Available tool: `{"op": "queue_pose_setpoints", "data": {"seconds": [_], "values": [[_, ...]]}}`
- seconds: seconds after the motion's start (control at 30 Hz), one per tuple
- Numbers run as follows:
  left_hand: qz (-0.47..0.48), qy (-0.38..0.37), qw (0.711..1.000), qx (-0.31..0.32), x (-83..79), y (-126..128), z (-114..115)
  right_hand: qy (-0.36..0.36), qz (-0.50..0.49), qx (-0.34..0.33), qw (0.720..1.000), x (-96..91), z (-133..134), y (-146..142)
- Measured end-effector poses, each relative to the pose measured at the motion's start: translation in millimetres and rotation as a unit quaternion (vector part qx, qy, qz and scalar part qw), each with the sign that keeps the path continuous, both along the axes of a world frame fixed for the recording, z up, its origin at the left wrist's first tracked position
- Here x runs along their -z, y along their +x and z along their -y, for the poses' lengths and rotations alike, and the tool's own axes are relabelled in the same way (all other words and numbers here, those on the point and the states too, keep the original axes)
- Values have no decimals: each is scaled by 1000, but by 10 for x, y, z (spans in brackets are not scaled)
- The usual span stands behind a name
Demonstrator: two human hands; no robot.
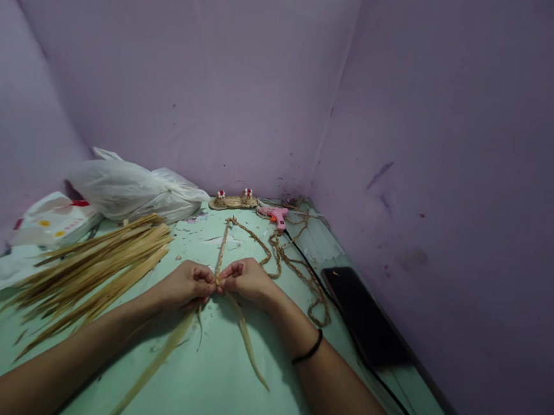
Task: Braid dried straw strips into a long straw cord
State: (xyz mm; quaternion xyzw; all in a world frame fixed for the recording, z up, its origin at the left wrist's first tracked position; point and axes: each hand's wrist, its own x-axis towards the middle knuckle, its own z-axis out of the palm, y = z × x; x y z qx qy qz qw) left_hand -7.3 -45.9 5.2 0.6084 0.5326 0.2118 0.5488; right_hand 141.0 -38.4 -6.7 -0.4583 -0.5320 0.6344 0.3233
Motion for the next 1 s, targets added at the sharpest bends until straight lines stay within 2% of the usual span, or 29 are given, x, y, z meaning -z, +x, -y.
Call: {"op": "queue_pose_setpoints", "data": {"seconds": [0.23,0.33,0.4,0.5,0.63,1.0], "values": [[-57,-50,997,27,-221,-251,-41,-77,-74,46,993,-16,9,16],[-93,-60,989,93,-279,-330,-16,-94,-81,47,991,-31,21,21],[-120,-42,984,124,-258,-324,7,-95,-83,44,991,-42,30,30],[-126,-7,984,124,-169,-275,25,-101,-83,45,990,-51,40,44],[-125,-30,984,126,-78,-249,21,-94,-64,41,993,-46,41,44],[-130,-41,978,156,-114,-220,49,-68,-54,32,996,-20,42,31]]}}
